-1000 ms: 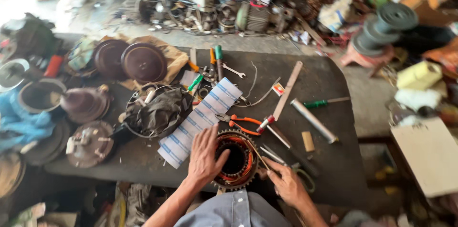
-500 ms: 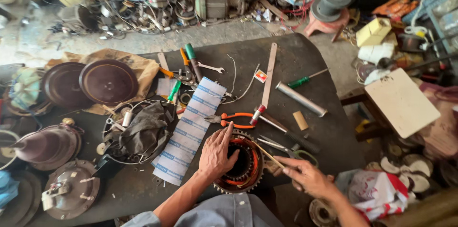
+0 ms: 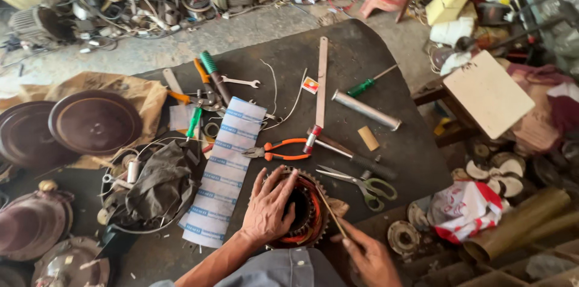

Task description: The person works on a motor stator, inserting and adjusting insulation material into the winding slots using hands and a wooden stick. The person cuts insulation with scissors and tucks it into the stator, then uses a wooden stick to press and align the material within the slots.

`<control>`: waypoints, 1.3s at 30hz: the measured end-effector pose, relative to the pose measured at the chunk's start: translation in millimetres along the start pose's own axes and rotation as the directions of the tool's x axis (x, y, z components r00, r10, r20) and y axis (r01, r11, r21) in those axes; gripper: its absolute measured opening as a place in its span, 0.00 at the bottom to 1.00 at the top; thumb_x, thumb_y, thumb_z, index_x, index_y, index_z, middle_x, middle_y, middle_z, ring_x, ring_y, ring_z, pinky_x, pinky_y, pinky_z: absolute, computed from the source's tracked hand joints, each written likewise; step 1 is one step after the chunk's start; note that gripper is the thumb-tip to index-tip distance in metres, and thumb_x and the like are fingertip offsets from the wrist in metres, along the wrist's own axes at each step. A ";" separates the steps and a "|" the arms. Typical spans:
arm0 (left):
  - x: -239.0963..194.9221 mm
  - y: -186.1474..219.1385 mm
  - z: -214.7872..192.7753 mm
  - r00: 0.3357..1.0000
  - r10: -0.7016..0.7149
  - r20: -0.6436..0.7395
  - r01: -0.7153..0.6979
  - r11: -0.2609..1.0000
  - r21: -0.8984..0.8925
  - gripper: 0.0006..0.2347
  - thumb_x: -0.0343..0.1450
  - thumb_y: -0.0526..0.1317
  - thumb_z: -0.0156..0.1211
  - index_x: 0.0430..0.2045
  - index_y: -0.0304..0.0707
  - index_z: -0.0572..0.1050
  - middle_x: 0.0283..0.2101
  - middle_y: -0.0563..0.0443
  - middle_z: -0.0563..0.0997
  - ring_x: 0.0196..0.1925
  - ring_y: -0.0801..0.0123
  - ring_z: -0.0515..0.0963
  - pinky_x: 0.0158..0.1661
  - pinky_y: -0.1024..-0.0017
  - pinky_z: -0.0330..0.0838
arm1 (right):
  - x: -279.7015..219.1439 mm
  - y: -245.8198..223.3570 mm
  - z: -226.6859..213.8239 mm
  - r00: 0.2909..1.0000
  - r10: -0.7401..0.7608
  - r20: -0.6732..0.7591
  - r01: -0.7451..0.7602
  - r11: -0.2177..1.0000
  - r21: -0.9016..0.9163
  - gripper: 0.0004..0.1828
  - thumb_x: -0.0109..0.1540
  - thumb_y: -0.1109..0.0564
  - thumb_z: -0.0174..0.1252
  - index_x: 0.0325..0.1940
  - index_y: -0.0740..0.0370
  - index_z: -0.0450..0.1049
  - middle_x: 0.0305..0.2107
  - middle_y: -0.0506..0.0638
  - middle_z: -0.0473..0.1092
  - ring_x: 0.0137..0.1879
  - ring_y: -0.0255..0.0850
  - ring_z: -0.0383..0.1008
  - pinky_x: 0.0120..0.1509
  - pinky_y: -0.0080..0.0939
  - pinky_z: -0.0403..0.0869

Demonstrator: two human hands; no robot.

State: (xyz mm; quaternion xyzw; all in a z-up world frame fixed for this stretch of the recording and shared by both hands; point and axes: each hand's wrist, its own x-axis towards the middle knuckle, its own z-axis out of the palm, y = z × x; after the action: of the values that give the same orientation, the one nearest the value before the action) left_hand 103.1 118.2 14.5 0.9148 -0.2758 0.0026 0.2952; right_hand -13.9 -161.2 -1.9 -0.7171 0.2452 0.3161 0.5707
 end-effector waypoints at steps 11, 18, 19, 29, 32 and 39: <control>5.1 -7.7 -0.6 0.995 0.052 0.083 -0.042 0.992 -0.117 0.36 0.64 0.39 0.62 0.68 0.29 0.57 0.65 0.40 0.71 0.72 0.50 0.62 0.70 0.48 0.46 | -16.6 -70.1 17.2 0.998 0.060 -0.002 -0.060 0.998 -0.021 0.30 0.65 0.56 0.50 0.73 0.51 0.65 0.33 0.47 0.82 0.19 0.31 0.65 0.25 0.35 0.69; 6.7 -9.0 -0.2 0.997 0.042 0.067 -0.030 0.985 -0.169 0.35 0.62 0.38 0.62 0.67 0.29 0.60 0.65 0.40 0.72 0.70 0.52 0.66 0.70 0.50 0.50 | -2.1 -39.7 12.9 0.997 0.075 0.013 -0.075 0.997 0.001 0.30 0.65 0.56 0.53 0.73 0.54 0.66 0.32 0.47 0.79 0.21 0.29 0.63 0.25 0.33 0.67; 8.1 -9.1 -0.4 0.997 0.036 0.074 -0.023 0.985 -0.170 0.34 0.62 0.38 0.62 0.67 0.29 0.60 0.64 0.39 0.72 0.70 0.52 0.66 0.70 0.50 0.50 | -3.0 -35.5 14.7 0.998 0.068 -0.003 -0.068 0.998 0.008 0.30 0.65 0.56 0.53 0.73 0.54 0.66 0.32 0.47 0.80 0.22 0.28 0.63 0.26 0.32 0.67; 10.4 -10.4 -2.9 0.996 0.036 0.084 -0.020 0.983 -0.181 0.34 0.62 0.38 0.62 0.66 0.27 0.61 0.63 0.38 0.73 0.69 0.51 0.67 0.70 0.50 0.50 | 16.2 -41.0 -20.8 0.963 0.065 0.260 -0.101 0.987 0.128 0.30 0.65 0.58 0.52 0.74 0.53 0.65 0.32 0.46 0.78 0.19 0.28 0.58 0.23 0.31 0.63; 12.9 -10.7 -2.9 0.996 0.041 0.073 -0.028 0.984 -0.174 0.34 0.62 0.38 0.62 0.66 0.27 0.61 0.63 0.38 0.73 0.69 0.51 0.68 0.70 0.50 0.51 | 6.0 -56.5 -7.7 0.988 -0.026 0.151 0.017 0.998 0.066 0.31 0.64 0.57 0.54 0.73 0.53 0.66 0.30 0.45 0.78 0.21 0.27 0.60 0.23 0.30 0.64; 11.8 -8.0 -3.4 0.997 0.035 0.061 -0.024 0.984 -0.176 0.34 0.62 0.38 0.62 0.66 0.27 0.62 0.61 0.37 0.74 0.68 0.51 0.69 0.70 0.50 0.51 | 34.8 -96.6 -36.4 0.952 0.133 0.275 -0.084 0.980 -0.182 0.34 0.61 0.49 0.57 0.73 0.47 0.67 0.29 0.45 0.80 0.18 0.32 0.64 0.23 0.35 0.67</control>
State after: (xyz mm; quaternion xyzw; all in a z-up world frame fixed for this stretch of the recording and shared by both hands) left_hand 117.8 119.5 15.0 0.8806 -0.2978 -0.0467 0.3655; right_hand 84.9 -174.3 42.1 -0.6948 0.1717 0.4671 0.5192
